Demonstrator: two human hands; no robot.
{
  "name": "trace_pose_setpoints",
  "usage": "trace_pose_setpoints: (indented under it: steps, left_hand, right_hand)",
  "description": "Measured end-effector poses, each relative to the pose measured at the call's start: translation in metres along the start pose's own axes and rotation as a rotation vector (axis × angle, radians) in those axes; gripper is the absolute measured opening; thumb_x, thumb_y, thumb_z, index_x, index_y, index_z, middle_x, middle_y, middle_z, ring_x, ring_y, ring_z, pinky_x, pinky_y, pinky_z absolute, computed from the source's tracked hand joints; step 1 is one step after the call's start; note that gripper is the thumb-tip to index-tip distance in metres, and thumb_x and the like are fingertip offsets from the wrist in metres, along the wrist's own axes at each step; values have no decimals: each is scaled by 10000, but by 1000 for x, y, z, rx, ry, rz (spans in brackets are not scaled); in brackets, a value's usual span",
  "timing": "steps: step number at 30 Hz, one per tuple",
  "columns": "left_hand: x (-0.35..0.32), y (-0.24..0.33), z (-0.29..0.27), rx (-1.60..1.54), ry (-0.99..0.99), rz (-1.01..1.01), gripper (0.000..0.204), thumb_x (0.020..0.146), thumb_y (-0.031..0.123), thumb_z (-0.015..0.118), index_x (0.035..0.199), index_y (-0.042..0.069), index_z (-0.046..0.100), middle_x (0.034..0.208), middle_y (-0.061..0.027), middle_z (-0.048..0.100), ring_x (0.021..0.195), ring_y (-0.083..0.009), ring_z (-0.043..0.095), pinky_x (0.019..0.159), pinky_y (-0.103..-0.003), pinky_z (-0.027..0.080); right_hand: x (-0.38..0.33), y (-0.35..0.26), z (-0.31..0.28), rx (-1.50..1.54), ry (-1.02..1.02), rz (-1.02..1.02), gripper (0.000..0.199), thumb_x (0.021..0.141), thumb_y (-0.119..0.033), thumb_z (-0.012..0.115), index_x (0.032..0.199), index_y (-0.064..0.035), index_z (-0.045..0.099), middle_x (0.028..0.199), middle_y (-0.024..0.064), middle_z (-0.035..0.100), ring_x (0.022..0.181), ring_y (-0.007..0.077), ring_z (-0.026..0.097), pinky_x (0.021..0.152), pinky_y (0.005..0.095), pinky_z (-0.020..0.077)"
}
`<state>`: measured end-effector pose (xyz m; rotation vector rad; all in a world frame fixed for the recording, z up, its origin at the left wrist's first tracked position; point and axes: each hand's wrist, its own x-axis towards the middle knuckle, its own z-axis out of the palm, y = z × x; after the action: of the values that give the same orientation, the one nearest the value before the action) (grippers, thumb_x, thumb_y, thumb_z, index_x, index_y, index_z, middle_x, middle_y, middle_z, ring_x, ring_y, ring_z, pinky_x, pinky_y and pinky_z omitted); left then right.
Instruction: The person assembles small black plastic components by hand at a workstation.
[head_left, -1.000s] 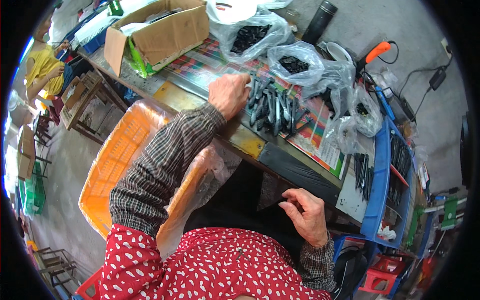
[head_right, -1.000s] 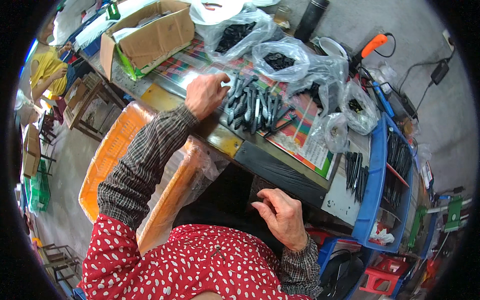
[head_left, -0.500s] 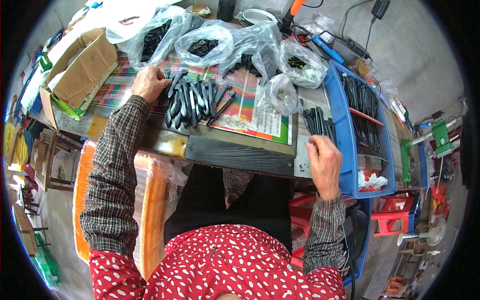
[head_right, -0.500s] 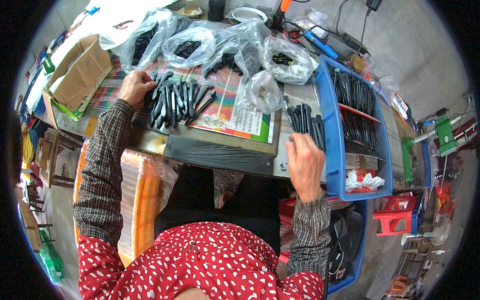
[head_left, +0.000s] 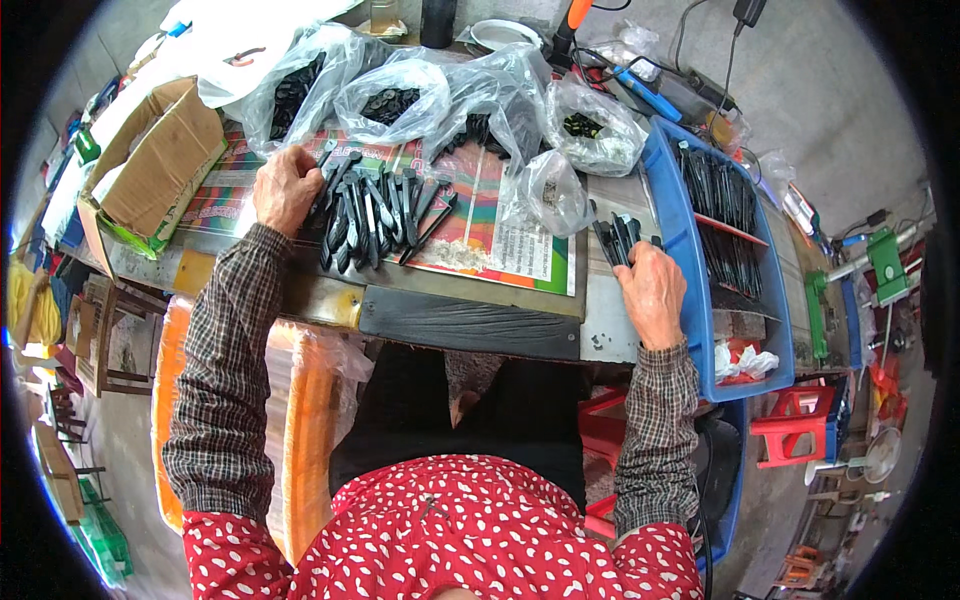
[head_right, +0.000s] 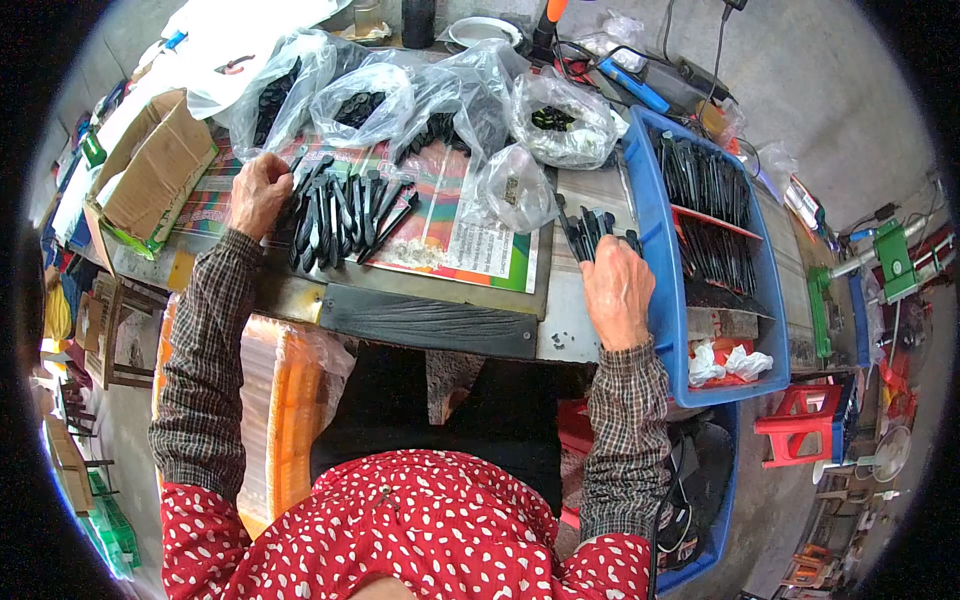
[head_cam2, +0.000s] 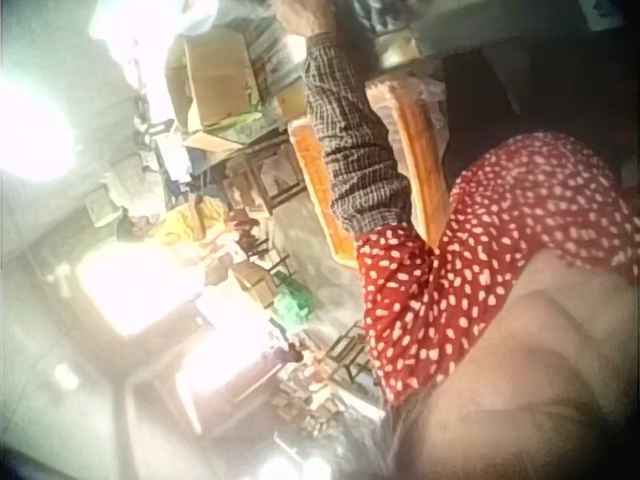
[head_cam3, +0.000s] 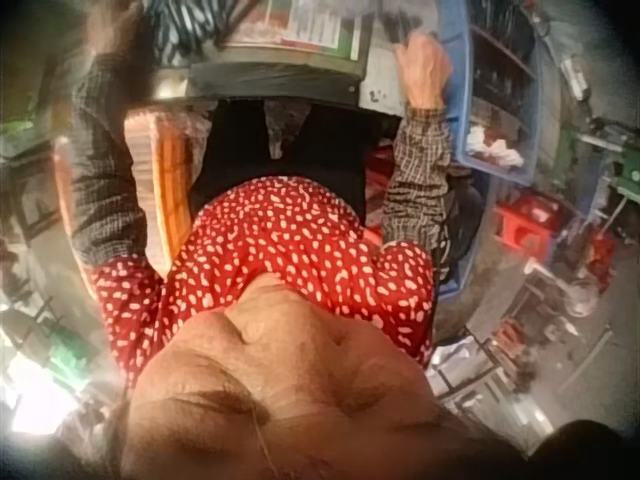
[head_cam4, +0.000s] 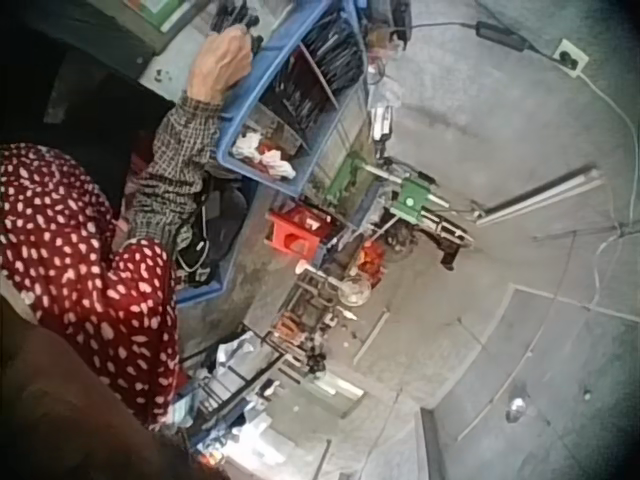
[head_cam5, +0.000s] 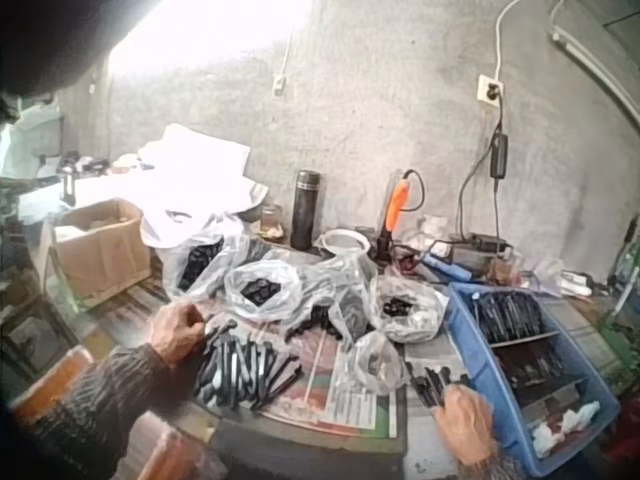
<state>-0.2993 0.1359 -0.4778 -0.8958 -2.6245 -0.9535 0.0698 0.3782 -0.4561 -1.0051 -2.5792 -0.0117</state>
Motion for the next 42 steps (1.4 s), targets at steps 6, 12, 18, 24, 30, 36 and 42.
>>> trace_pose_setpoints:
  steps: [6,12,18,24,30,36,42]
  left_hand:
    - [-19,11,-6,-336,151,90,123,809,57,568,908,-4,605,720,-85,647,615,-137,612,589,-285,489]
    - [-40,31,-18,-787,-29,-74,208,861,43,509,1042,-17,591,648,13,549,482,-30,475,430,-189,391]
    - [-41,23,-11,-855,-60,-57,152,906,112,564,1008,9,608,628,52,510,464,-8,432,398,-184,338]
    - [-26,28,-14,-764,-31,-103,112,901,110,545,958,22,586,615,7,560,470,-35,483,414,-202,376]
    - [28,26,17,-306,100,174,186,772,139,645,886,-7,620,700,-136,623,642,-225,616,624,-345,482]
    - [71,41,41,43,51,181,240,772,208,674,982,91,681,875,-156,643,871,-324,621,775,-419,478]
    - [93,46,64,198,-4,254,210,798,228,659,962,102,689,950,-147,620,922,-328,616,788,-425,490]
  right_hand:
    - [-8,-8,4,-148,59,-80,75,820,-36,524,783,24,548,779,212,601,684,384,626,587,467,502]
    - [-11,-10,6,-35,63,12,106,784,-68,570,850,13,554,835,200,599,775,396,612,670,481,479]
    - [-7,-22,-1,193,72,26,194,754,-43,617,933,15,573,808,164,606,740,338,606,675,436,462]
    - [-6,-50,-1,560,49,-18,145,785,-38,642,852,29,533,662,101,545,558,180,546,532,309,435]
    - [-6,-76,11,677,49,-74,150,777,-26,657,858,24,541,672,85,553,561,150,549,522,288,436]
    - [-8,-89,22,802,23,-93,147,779,-4,657,877,34,553,695,59,565,583,96,542,515,251,436]
    - [-9,-84,29,837,-8,-71,153,777,-5,665,872,42,555,695,56,556,584,88,519,522,241,439]
